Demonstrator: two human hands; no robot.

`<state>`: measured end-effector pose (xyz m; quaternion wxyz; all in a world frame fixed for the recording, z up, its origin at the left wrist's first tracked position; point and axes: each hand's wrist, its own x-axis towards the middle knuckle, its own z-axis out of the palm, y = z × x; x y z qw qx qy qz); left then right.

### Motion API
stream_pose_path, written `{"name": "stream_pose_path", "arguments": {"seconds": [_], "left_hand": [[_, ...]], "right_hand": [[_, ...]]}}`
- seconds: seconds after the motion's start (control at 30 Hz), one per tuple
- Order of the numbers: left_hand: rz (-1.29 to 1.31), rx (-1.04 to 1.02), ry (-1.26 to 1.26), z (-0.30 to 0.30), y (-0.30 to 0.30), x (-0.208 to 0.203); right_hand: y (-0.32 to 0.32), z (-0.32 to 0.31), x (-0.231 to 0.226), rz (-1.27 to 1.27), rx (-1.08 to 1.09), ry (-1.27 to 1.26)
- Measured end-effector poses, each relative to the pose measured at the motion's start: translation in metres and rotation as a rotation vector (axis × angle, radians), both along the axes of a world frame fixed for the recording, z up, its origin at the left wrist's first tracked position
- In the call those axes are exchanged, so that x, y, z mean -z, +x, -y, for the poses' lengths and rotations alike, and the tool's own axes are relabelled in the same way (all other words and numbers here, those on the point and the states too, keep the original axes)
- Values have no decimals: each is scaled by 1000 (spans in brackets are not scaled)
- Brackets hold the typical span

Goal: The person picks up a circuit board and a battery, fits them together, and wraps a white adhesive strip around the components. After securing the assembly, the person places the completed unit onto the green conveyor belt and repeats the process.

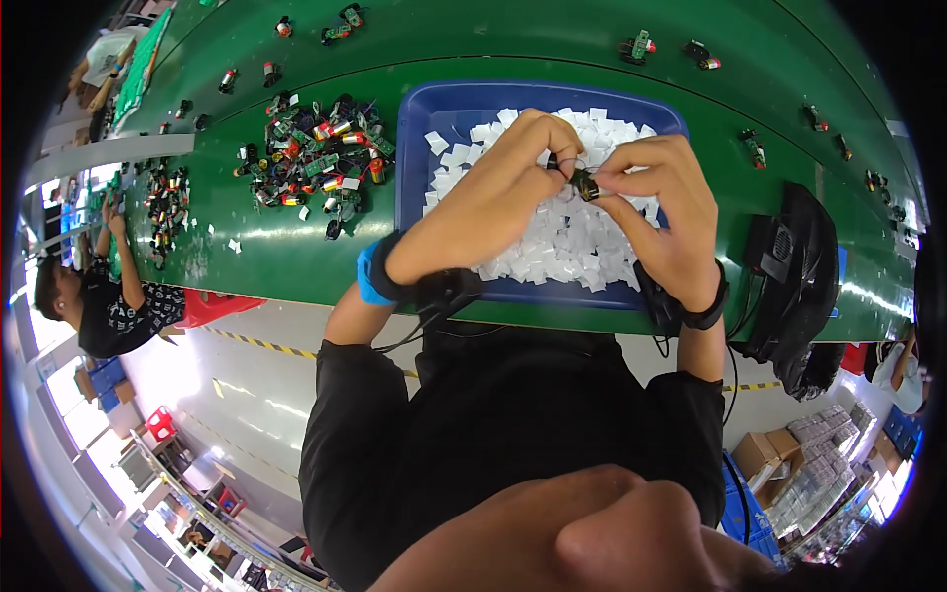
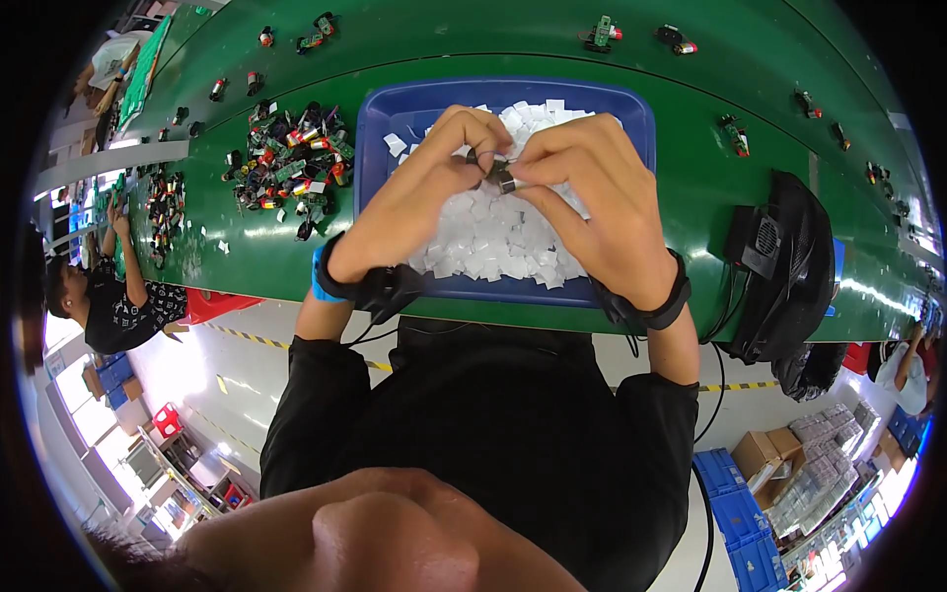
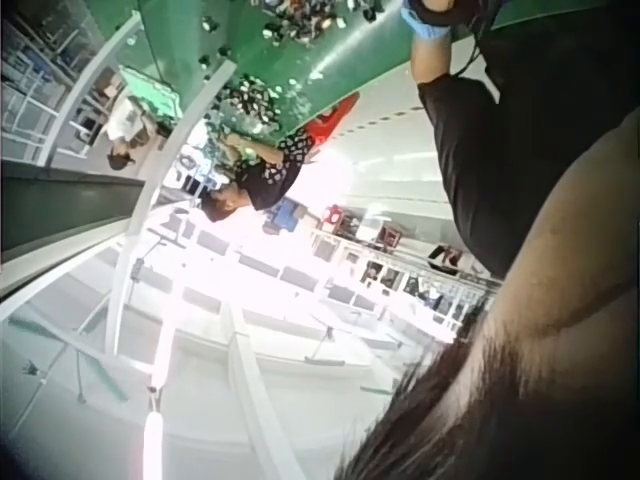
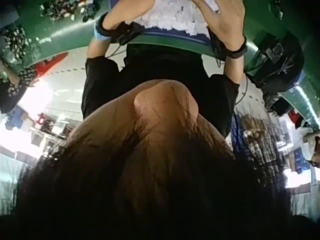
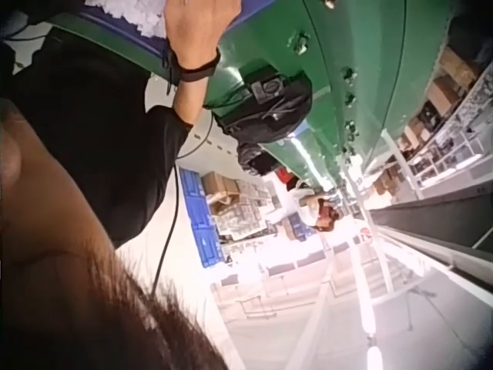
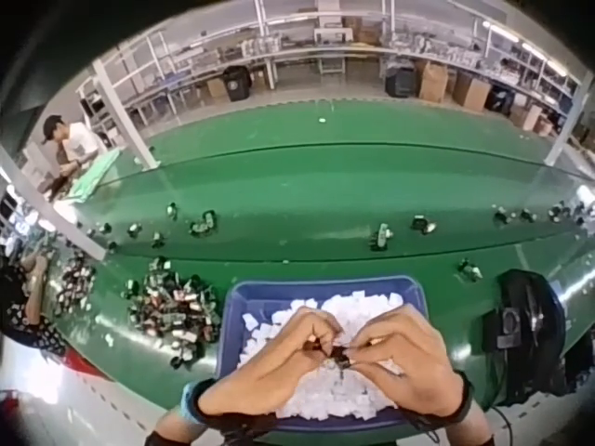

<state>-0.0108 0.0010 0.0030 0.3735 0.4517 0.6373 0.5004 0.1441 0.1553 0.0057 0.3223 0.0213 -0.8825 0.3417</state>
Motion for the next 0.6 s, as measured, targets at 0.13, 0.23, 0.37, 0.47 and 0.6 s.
{"name": "stream_pose_path", "arguments": {"seconds": [0.13, 0.23, 0.37, 0.47, 0.6], "left_hand": [[870, 82, 47, -3, -11, 6], [706, 31, 17, -6, -7, 1], [483, 48, -30, 1, -6, -7], [417, 73, -41, 2, -7, -1], [317, 26, -94, 2, -1, -4]], "right_hand": [[-3, 9, 4, -72, -9, 287], [-4, 7, 9, -132, 42, 280], [-4, 7, 10, -177, 91, 288], [-4, 8, 7, -155, 122, 305], [-2, 8, 1, -85, 165, 345]]}}
